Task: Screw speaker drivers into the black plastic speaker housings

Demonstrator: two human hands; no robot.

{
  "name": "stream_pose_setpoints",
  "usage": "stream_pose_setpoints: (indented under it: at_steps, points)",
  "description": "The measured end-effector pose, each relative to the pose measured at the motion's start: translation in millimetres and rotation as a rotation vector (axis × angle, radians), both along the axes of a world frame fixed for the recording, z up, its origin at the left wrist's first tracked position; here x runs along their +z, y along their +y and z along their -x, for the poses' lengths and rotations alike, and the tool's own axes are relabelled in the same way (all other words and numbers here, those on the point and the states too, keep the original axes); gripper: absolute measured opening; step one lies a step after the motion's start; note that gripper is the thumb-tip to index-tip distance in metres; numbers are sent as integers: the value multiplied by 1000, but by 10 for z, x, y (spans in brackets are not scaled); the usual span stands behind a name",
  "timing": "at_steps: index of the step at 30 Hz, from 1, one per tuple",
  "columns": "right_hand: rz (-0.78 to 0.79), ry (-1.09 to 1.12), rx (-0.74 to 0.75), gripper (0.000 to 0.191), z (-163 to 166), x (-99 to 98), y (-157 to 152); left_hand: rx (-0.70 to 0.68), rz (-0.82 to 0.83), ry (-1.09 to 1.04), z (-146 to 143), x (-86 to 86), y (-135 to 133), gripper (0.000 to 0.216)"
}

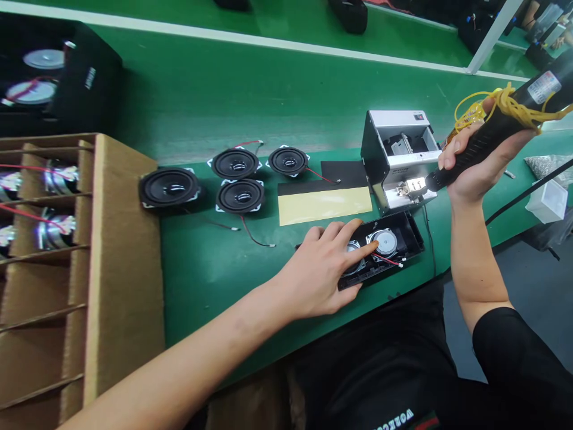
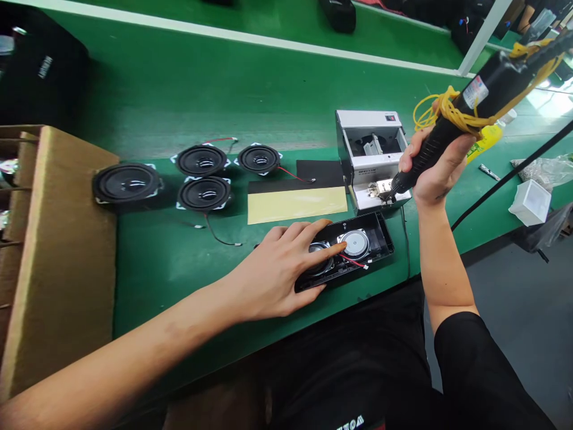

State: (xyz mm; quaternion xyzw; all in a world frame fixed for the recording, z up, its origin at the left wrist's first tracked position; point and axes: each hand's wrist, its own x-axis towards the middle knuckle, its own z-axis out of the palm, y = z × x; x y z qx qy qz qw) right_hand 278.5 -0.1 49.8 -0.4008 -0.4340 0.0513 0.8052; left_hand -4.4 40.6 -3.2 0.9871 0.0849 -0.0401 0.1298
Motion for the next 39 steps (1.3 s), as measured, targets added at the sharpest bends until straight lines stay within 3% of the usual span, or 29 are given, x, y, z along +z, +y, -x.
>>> stream_pose_setpoints:
  at_steps: [28, 33, 39]
  points:
    - [22, -23, 18, 63, -30, 10, 1, 10, 3, -37, 8, -15, 3, 73]
    - [95, 4, 19, 56, 37, 66, 37, -8, 10, -19, 8, -1, 13, 73]
    - [221, 38, 95, 56, -13, 67, 88, 19, -1, -77, 22, -121, 7, 74]
